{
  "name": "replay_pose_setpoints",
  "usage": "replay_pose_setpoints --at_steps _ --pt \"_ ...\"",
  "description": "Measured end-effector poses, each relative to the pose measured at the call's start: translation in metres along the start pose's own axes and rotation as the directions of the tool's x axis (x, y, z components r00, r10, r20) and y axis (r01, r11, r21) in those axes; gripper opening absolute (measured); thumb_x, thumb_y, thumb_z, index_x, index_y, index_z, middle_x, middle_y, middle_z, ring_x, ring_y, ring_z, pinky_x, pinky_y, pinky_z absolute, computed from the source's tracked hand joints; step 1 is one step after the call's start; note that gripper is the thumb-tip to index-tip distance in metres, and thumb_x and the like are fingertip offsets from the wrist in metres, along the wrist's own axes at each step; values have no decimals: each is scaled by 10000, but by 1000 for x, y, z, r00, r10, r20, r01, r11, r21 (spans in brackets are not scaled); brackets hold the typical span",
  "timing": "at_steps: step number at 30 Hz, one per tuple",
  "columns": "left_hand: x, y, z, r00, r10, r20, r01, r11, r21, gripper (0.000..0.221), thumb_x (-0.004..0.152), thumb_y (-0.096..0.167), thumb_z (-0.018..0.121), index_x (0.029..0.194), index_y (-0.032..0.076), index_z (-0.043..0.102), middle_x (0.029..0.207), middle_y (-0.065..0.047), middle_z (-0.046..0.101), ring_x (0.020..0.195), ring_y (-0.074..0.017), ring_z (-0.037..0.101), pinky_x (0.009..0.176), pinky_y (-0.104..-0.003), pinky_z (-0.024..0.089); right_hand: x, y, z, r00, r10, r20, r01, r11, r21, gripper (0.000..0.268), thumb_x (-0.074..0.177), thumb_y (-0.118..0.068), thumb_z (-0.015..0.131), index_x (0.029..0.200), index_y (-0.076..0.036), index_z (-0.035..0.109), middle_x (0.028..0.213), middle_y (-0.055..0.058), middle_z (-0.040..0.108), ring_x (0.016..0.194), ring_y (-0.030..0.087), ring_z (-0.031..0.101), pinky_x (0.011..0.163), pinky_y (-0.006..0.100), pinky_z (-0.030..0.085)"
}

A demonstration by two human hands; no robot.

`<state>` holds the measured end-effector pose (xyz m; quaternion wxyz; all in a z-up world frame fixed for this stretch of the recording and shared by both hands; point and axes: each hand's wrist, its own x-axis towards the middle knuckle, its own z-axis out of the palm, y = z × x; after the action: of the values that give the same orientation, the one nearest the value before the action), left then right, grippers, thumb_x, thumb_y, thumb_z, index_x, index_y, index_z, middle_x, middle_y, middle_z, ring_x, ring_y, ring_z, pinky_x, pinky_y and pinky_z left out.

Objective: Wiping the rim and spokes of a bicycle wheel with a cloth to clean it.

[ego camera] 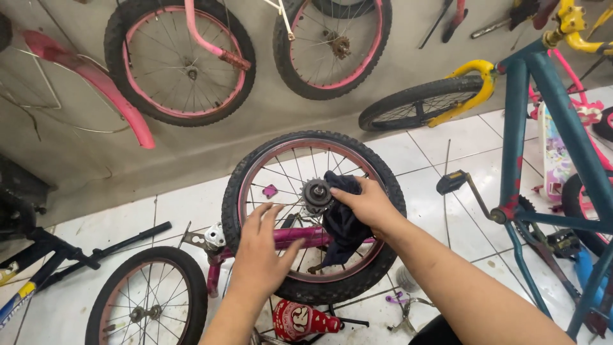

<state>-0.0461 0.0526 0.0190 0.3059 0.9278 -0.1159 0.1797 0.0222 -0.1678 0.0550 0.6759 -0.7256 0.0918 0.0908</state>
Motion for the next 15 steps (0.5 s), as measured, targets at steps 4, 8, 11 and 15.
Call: replay_pose_setpoints --at_steps 4,8,11,15 --pt "-10 -23 -15 988 -157 3 155 979 132 748 782 368 799 1404 71 509 1471 -174 425 1383 -346 402 1095 -458 396 1 -2 -3 999 34 -13 -34 999 18 287 891 -27 703 1148 102 704 966 181 768 798 228 730 729 306 605" --pt "-15 -27 -24 943 -332 -31 334 941 57 964 708 403 863 1459 39 379 1465 -227 329 1335 -401 411 1038 -493 438 5 2 -7 999 8 -34 -10 997 -79 223 881 -63 737 1043 89 728 877 149 757 736 196 707 680 292 588" --pt "-12 -23 -32 893 -449 -14 449 892 46 1160 677 415 895 1528 -3 227 1401 -242 315 1181 -382 522 950 -463 520 6 -1 -5 999 -22 -40 16 990 -137 241 869 -97 746 1038 75 747 859 139 766 716 184 709 660 280 590" --pt "-5 -23 -35 833 -551 56 540 830 138 1291 641 522 913 1563 2 174 1468 -272 279 1310 -441 426 1024 -513 453 4 2 -15 983 -145 -113 103 944 -314 305 837 -191 753 1029 45 767 832 113 794 688 167 739 643 259 597"
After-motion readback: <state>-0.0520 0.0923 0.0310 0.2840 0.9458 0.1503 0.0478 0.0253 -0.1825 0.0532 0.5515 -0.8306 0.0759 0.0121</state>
